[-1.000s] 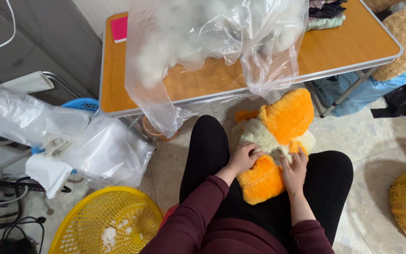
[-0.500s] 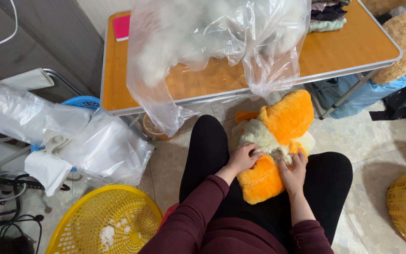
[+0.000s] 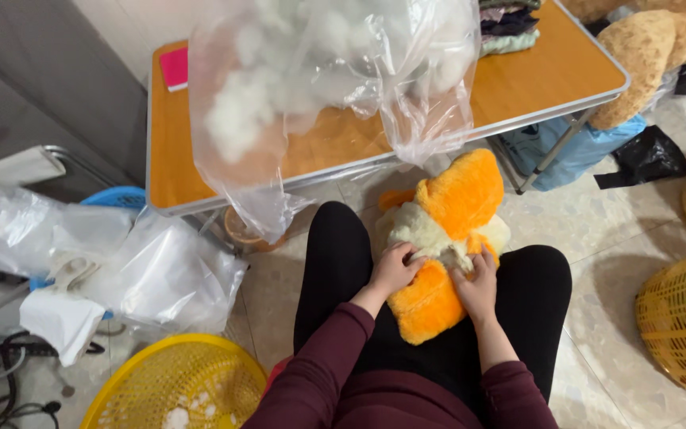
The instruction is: The person sits on the floor and stuffs a large orange and white plush toy with white filling material. They repeatedly reach for filling, push it into the opening, and adjust the toy's shape.
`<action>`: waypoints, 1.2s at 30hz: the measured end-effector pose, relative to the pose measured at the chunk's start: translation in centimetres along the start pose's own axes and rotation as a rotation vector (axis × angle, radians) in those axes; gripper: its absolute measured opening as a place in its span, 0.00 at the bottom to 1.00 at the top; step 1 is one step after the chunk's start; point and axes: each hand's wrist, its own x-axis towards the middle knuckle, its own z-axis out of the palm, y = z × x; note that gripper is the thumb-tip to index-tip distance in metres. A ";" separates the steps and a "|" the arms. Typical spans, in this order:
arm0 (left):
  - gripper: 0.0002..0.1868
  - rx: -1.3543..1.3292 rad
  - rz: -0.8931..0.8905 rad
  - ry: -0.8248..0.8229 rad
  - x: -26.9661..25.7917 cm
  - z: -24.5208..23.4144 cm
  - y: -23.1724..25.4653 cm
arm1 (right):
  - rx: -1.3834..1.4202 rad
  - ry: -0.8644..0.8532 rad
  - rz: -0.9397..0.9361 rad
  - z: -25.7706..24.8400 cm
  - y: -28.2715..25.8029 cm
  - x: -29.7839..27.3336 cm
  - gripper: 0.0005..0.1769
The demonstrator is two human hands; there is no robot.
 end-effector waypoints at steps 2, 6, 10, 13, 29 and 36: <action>0.14 -0.032 -0.053 -0.026 -0.1 -0.1 0.2 | -0.012 -0.009 0.038 0.1 0.0 0.0 0.17; 0.14 0.075 0.129 0.035 0.2 0.3 -0.4 | -0.031 -0.024 0.085 -0.1 0.2 0.0 0.19; 0.15 0.131 0.141 0.002 0.5 0.8 -2.0 | -0.063 -0.032 0.095 -0.1 0.3 -0.1 0.20; 0.15 0.147 0.146 0.010 0.7 1.0 -2.8 | -0.061 -0.037 0.087 0.0 0.4 -0.1 0.19; 0.15 0.140 0.171 0.019 0.5 1.0 -2.8 | -0.039 -0.016 0.053 0.1 0.2 -0.2 0.17; 0.13 0.124 0.199 0.032 1.0 1.2 -3.2 | -0.044 -0.004 0.054 0.3 0.5 0.1 0.19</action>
